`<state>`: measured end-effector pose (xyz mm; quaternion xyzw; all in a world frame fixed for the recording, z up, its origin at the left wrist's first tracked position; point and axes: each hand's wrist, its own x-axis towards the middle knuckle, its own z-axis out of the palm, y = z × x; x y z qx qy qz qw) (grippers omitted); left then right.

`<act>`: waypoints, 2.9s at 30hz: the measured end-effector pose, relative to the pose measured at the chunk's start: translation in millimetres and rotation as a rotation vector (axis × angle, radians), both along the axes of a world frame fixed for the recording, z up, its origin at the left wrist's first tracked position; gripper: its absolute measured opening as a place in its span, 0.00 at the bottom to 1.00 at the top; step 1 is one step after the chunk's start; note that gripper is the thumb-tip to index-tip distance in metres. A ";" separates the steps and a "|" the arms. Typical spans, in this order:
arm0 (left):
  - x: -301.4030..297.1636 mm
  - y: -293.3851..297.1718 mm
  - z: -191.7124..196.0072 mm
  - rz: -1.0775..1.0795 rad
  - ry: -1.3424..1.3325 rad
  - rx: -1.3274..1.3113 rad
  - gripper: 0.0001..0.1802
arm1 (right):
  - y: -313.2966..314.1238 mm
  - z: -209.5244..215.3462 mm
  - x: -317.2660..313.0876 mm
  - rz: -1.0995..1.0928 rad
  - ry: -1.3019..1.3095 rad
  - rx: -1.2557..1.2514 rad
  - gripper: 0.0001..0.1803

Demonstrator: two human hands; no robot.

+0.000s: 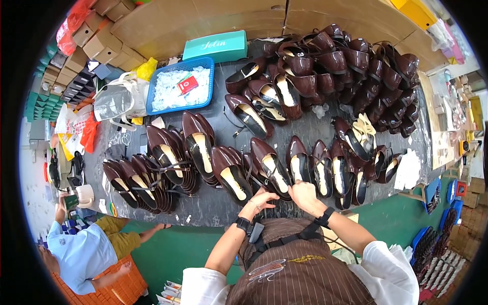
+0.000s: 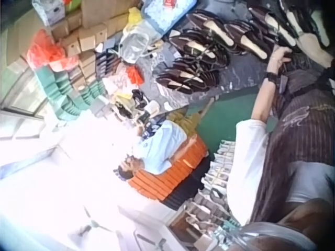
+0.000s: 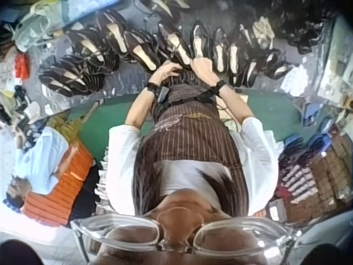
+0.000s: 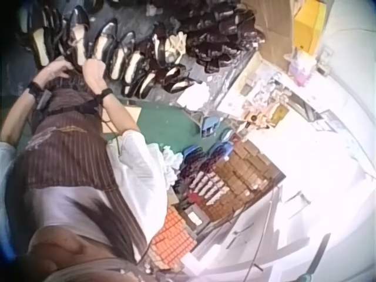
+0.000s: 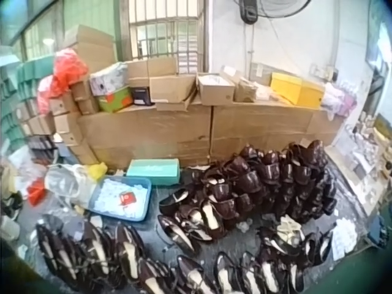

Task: Selecting, inspecting, and arranging pairs of shoes from a pile into organized containers and using a fixed air blower for finishing.

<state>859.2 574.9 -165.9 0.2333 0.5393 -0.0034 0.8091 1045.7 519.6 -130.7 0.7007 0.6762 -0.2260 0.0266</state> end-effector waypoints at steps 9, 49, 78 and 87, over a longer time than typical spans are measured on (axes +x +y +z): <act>5.8 -16.6 -36.9 0.158 0.241 0.244 0.21 | 141.0 34.6 1.1 -0.076 0.073 -0.182 0.25; -1.8 20.5 13.3 0.326 -0.059 -0.151 0.14 | 198.6 -52.7 16.5 0.129 -0.177 0.577 0.19; -20.3 2.5 30.6 0.509 -0.277 -0.161 0.28 | 36.1 81.2 -7.2 -0.078 0.785 0.473 0.10; -8.0 11.1 28.8 0.397 0.004 -0.102 0.36 | 82.4 102.6 -22.7 0.149 0.512 0.913 0.06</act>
